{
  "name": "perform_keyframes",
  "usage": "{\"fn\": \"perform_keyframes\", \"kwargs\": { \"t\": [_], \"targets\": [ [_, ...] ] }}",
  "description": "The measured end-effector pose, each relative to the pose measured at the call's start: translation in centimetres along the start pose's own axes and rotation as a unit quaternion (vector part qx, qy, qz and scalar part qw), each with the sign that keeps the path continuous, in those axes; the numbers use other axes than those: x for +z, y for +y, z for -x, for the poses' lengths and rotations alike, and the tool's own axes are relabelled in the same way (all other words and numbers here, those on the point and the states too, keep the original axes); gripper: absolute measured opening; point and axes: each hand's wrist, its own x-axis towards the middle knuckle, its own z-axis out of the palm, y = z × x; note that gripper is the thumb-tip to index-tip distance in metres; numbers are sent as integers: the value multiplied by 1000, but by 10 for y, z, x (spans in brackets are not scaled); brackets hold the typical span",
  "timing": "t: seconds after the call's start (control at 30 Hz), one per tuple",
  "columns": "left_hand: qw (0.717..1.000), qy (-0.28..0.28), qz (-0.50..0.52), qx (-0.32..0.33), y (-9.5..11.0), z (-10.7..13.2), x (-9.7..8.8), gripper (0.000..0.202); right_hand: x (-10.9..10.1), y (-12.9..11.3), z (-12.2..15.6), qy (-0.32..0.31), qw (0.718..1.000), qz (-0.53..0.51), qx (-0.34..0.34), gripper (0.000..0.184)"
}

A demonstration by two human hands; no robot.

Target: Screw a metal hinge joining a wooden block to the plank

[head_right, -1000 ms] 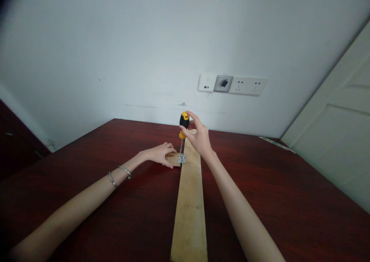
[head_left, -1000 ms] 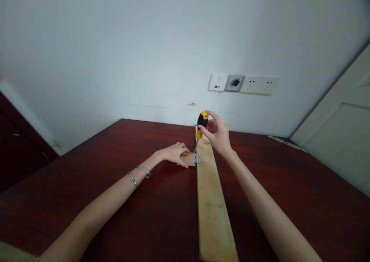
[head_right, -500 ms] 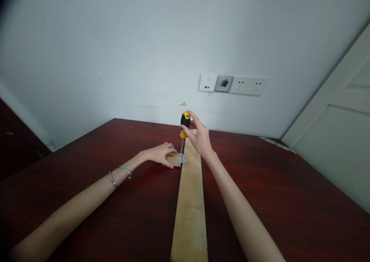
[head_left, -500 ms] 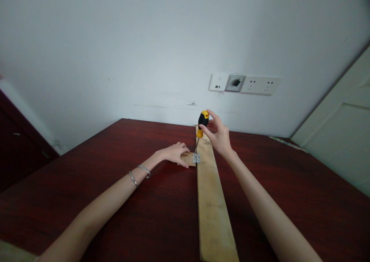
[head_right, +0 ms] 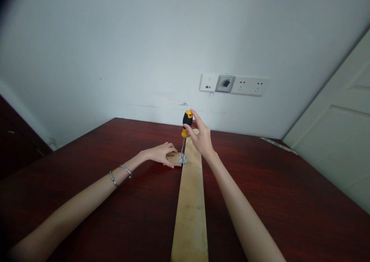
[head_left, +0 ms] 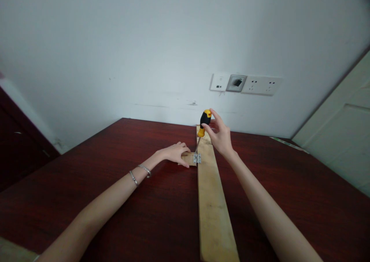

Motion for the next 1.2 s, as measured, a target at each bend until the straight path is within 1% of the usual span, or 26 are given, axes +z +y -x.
{"fn": "perform_keyframes", "kwargs": {
  "t": [0.23, 0.47, 0.73, 1.03, 1.2],
  "targets": [
    [1000, -5, 4, -5, -2, 0, 0, 74, -1, 0, 0, 1, 1000, -6, -5, 60],
    [1000, -3, 0, -4, -3, -1, 1, 75, -3, -1, -1, 15, 1000, 4, -15, 60],
    [1000, -5, -6, 0, -1, 0, 0, 75, -2, -4, -1, -1, 1000, -6, -12, 58],
    [1000, 11, 3, 12, -6, -3, 5, 74, -1, -2, 1, -10, 1000, -2, -15, 57],
    [1000, 13, 9, 8, -4, -2, 3, 74, 0, -2, 1, -13, 1000, 1, -17, 57]
  ]
}}
